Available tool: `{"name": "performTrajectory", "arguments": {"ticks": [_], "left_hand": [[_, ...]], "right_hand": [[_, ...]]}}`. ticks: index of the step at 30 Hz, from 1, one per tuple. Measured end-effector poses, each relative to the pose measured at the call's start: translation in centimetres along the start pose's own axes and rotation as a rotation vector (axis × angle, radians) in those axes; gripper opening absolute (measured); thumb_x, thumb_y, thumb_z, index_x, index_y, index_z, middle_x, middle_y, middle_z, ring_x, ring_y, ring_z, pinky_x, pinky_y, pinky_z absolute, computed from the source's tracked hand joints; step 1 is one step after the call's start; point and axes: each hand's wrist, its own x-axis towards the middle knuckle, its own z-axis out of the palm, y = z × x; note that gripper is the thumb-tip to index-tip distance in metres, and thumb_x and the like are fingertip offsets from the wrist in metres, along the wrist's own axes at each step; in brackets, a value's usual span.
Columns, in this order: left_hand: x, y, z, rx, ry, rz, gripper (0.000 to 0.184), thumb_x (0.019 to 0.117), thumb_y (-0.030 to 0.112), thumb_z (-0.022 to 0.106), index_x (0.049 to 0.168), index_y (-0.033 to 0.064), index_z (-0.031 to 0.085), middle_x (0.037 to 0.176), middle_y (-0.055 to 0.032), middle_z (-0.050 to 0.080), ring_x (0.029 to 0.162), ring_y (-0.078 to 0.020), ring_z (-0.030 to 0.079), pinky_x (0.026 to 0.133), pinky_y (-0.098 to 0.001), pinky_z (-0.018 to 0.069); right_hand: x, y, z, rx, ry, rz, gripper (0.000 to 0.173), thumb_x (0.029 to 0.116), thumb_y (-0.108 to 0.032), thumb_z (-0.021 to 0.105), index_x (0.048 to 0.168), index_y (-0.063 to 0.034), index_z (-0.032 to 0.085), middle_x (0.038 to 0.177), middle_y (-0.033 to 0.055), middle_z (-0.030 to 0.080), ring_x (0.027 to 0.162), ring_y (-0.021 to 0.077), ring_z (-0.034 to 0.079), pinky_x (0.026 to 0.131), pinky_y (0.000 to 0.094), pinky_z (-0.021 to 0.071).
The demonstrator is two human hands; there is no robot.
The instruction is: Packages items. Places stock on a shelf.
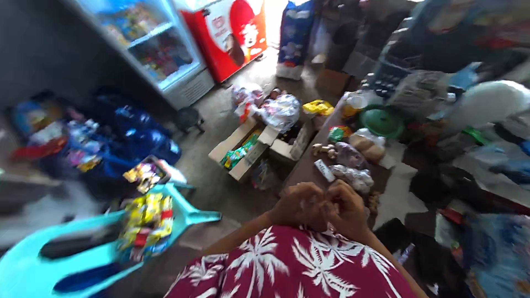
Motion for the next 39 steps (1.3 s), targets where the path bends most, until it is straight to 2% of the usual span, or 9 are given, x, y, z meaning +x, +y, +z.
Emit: {"name": "performTrajectory", "arguments": {"ticks": [5, 11, 13, 17, 23, 27, 31, 35, 39], "left_hand": [[-2.0, 1.4, -1.0, 0.161, 0.159, -0.043, 0.016, 0.0949, 0.007, 0.064, 0.099, -0.0088, 0.066, 0.094, -0.0178, 0.07, 0.091, -0.0162, 0.068, 0.084, -0.0268, 0.0547], [-4.8, 2.8, -5.1, 0.423, 0.417, 0.026, 0.019, 0.0853, 0.002, 0.074, 0.095, -0.0126, 0.067, 0.09, -0.0204, 0.071, 0.089, -0.0182, 0.07, 0.085, -0.0266, 0.0565], [-5.4, 2.9, -6.9, 0.388, 0.46, 0.034, 0.02, 0.0853, 0.001, 0.073, 0.096, -0.0132, 0.065, 0.091, -0.0202, 0.07, 0.089, -0.0164, 0.07, 0.084, -0.0259, 0.0564], [-6.2, 3.3, -11.5, 0.291, 0.485, 0.04, 0.018, 0.0909, 0.004, 0.071, 0.099, -0.011, 0.066, 0.094, -0.017, 0.071, 0.096, -0.0156, 0.071, 0.095, -0.0328, 0.0564], [-7.3, 3.8, -19.8, 0.292, 0.488, 0.026, 0.012, 0.0948, 0.004, 0.068, 0.099, -0.0072, 0.066, 0.093, -0.0108, 0.07, 0.093, -0.0107, 0.069, 0.099, -0.0329, 0.0543], [-8.2, 4.0, -23.8, 0.314, 0.488, 0.03, 0.014, 0.0938, 0.006, 0.071, 0.096, -0.0076, 0.067, 0.09, -0.012, 0.071, 0.092, -0.0134, 0.07, 0.102, -0.0364, 0.0537], [-9.4, 4.3, -26.1, 0.381, 0.519, 0.02, 0.021, 0.0898, 0.011, 0.073, 0.091, -0.0085, 0.065, 0.087, -0.014, 0.069, 0.093, -0.0148, 0.068, 0.097, -0.0315, 0.0527], [-10.3, 5.6, -27.2, 0.267, 0.572, -0.058, 0.03, 0.0883, 0.022, 0.075, 0.086, -0.0067, 0.065, 0.095, -0.0102, 0.066, 0.101, -0.0073, 0.061, 0.09, -0.0189, 0.0471], [-11.3, 6.7, -27.8, 0.207, 0.584, -0.166, 0.035, 0.0886, 0.024, 0.073, 0.086, -0.0093, 0.065, 0.098, -0.011, 0.065, 0.102, -0.0078, 0.061, 0.095, -0.0219, 0.0471]], "right_hand": [[1.9, 0.4, 1.2, -0.022, -0.123, -0.083, 0.025, 0.0978, -0.036, 0.062, 0.093, -0.0117, 0.057, 0.082, -0.0004, 0.056, 0.074, -0.0018, 0.055, 0.065, 0.011, 0.0484], [5.9, 0.7, 6.6, 0.158, -0.362, -0.123, 0.019, 0.089, -0.015, 0.065, 0.09, 0.0036, 0.059, 0.082, 0.0129, 0.061, 0.072, 0.0049, 0.059, 0.066, 0.0154, 0.0518], [7.2, 1.0, 8.8, 0.31, -0.406, -0.113, 0.019, 0.0916, -0.017, 0.067, 0.093, 0.0007, 0.061, 0.086, 0.0072, 0.062, 0.075, -0.0008, 0.06, 0.068, 0.0129, 0.0532], [10.3, 1.9, 12.9, 0.523, -0.494, -0.111, 0.012, 0.0963, -0.029, 0.073, 0.106, -0.0239, 0.069, 0.097, -0.0139, 0.066, 0.084, -0.0065, 0.064, 0.073, 0.0147, 0.0585], [13.9, 1.3, 20.1, 0.57, -0.454, -0.08, 0.013, 0.091, -0.015, 0.077, 0.103, -0.0175, 0.072, 0.098, -0.0102, 0.067, 0.085, -0.003, 0.067, 0.075, 0.0179, 0.0611], [15.5, 1.0, 24.5, 0.528, -0.42, -0.097, 0.009, 0.091, -0.02, 0.076, 0.096, -0.019, 0.068, 0.093, -0.0125, 0.064, 0.083, -0.0079, 0.062, 0.072, 0.0128, 0.0574], [17.4, 0.1, 27.3, 0.407, -0.504, -0.191, 0.021, 0.0874, -0.019, 0.07, 0.086, -0.0016, 0.06, 0.081, 0.0052, 0.06, 0.072, -0.0018, 0.058, 0.064, 0.0116, 0.0506], [18.5, -0.9, 29.0, 0.357, -0.62, -0.233, 0.025, 0.0876, -0.023, 0.069, 0.085, -0.0004, 0.06, 0.08, 0.01, 0.059, 0.069, 0.003, 0.057, 0.061, 0.013, 0.0496], [18.7, -1.3, 30.2, 0.27, -0.62, -0.337, 0.019, 0.0839, -0.018, 0.07, 0.087, -0.0008, 0.062, 0.08, 0.0133, 0.061, 0.064, 0.01, 0.058, 0.056, 0.0179, 0.0493]]}}
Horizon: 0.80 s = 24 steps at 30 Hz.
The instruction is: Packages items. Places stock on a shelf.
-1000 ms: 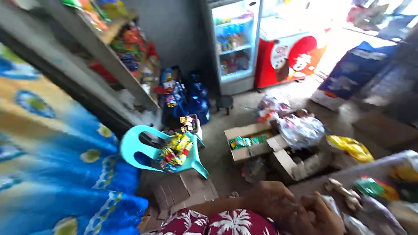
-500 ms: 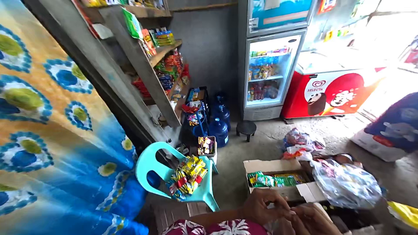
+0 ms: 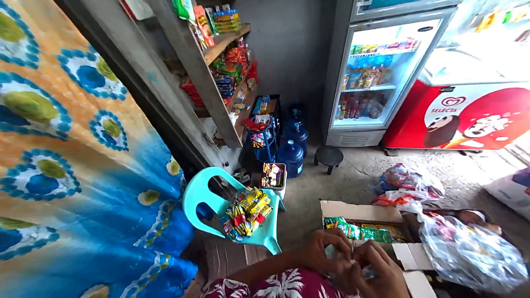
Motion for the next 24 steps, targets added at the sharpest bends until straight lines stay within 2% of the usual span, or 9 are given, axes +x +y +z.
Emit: {"name": "performTrajectory", "arguments": {"ticks": [4, 6, 9, 12, 17, 20, 22, 24], "left_hand": [[-0.3, 1.0, -0.7, 0.181, -0.069, -0.024, 0.03, 0.0843, 0.017, 0.073, 0.085, -0.0117, 0.063, 0.097, -0.0186, 0.064, 0.104, -0.0208, 0.061, 0.11, -0.036, 0.0397], [-0.4, 1.1, -0.6, 0.282, -0.074, 0.013, 0.025, 0.0796, 0.009, 0.077, 0.085, -0.0112, 0.063, 0.097, -0.0214, 0.065, 0.105, -0.0254, 0.063, 0.11, -0.0379, 0.0403], [-0.3, 0.3, 0.3, 0.456, -0.034, 0.125, 0.022, 0.0824, 0.01, 0.077, 0.084, -0.0075, 0.065, 0.091, -0.0204, 0.068, 0.1, -0.0274, 0.067, 0.11, -0.0378, 0.0438], [0.0, -0.6, 1.8, 0.656, 0.007, 0.215, 0.014, 0.0861, 0.008, 0.073, 0.088, -0.0054, 0.068, 0.087, -0.018, 0.07, 0.093, -0.0267, 0.071, 0.111, -0.041, 0.0453], [0.2, -2.0, 3.7, 0.792, 0.134, 0.174, 0.014, 0.081, 0.009, 0.077, 0.089, -0.0011, 0.071, 0.087, -0.0139, 0.072, 0.09, -0.0239, 0.071, 0.11, -0.0438, 0.0446], [0.1, -2.3, 3.7, 0.627, 0.198, 0.019, 0.014, 0.0814, 0.009, 0.077, 0.088, -0.0021, 0.072, 0.087, -0.0131, 0.074, 0.092, -0.0213, 0.071, 0.111, -0.0433, 0.043], [0.2, -2.3, 3.2, 0.337, 0.224, -0.122, 0.015, 0.0822, 0.007, 0.073, 0.086, -0.0069, 0.069, 0.092, -0.0141, 0.071, 0.097, -0.0169, 0.066, 0.101, -0.0317, 0.0457], [0.5, -2.6, 2.2, 0.083, 0.21, -0.221, 0.025, 0.0852, 0.016, 0.072, 0.087, -0.0088, 0.067, 0.099, -0.0094, 0.067, 0.102, -0.0074, 0.06, 0.092, -0.0224, 0.0472]], "right_hand": [[-0.1, 0.9, 0.9, -0.055, 0.004, -0.047, 0.02, 0.0842, -0.022, 0.066, 0.085, -0.003, 0.062, 0.077, 0.0117, 0.061, 0.058, 0.0107, 0.056, 0.051, 0.0202, 0.0465], [-0.2, 1.6, 1.0, -0.032, -0.001, -0.052, 0.021, 0.0835, -0.024, 0.066, 0.084, -0.0036, 0.063, 0.077, 0.0105, 0.061, 0.058, 0.0092, 0.056, 0.052, 0.0186, 0.0471], [-0.5, 2.5, 0.4, -0.019, -0.017, -0.025, 0.021, 0.082, -0.025, 0.066, 0.084, -0.0046, 0.063, 0.076, 0.0072, 0.06, 0.059, 0.006, 0.055, 0.053, 0.016, 0.047], [-1.2, 3.3, -0.5, -0.051, -0.009, 0.011, 0.02, 0.083, -0.026, 0.064, 0.084, -0.0055, 0.063, 0.075, 0.0054, 0.06, 0.059, 0.0057, 0.056, 0.053, 0.0174, 0.0474], [-1.9, 4.7, -1.3, -0.048, -0.012, 0.059, 0.021, 0.0846, -0.027, 0.064, 0.084, -0.0062, 0.065, 0.076, 0.0041, 0.06, 0.059, 0.0052, 0.056, 0.052, 0.0185, 0.0481], [-1.7, 5.5, -1.3, 0.007, -0.053, 0.075, 0.022, 0.0842, -0.028, 0.065, 0.085, -0.0058, 0.066, 0.077, 0.0034, 0.062, 0.061, 0.0033, 0.057, 0.054, 0.0169, 0.0485], [-1.0, 5.8, -1.2, 0.072, -0.087, 0.093, 0.021, 0.0832, -0.025, 0.066, 0.085, -0.0037, 0.066, 0.078, 0.0048, 0.062, 0.062, 0.0025, 0.057, 0.056, 0.0154, 0.0494], [-0.1, 6.0, -0.9, 0.107, -0.106, 0.095, 0.021, 0.0823, -0.024, 0.068, 0.085, -0.0027, 0.066, 0.079, 0.0064, 0.062, 0.062, 0.0024, 0.058, 0.056, 0.015, 0.0499]]}}
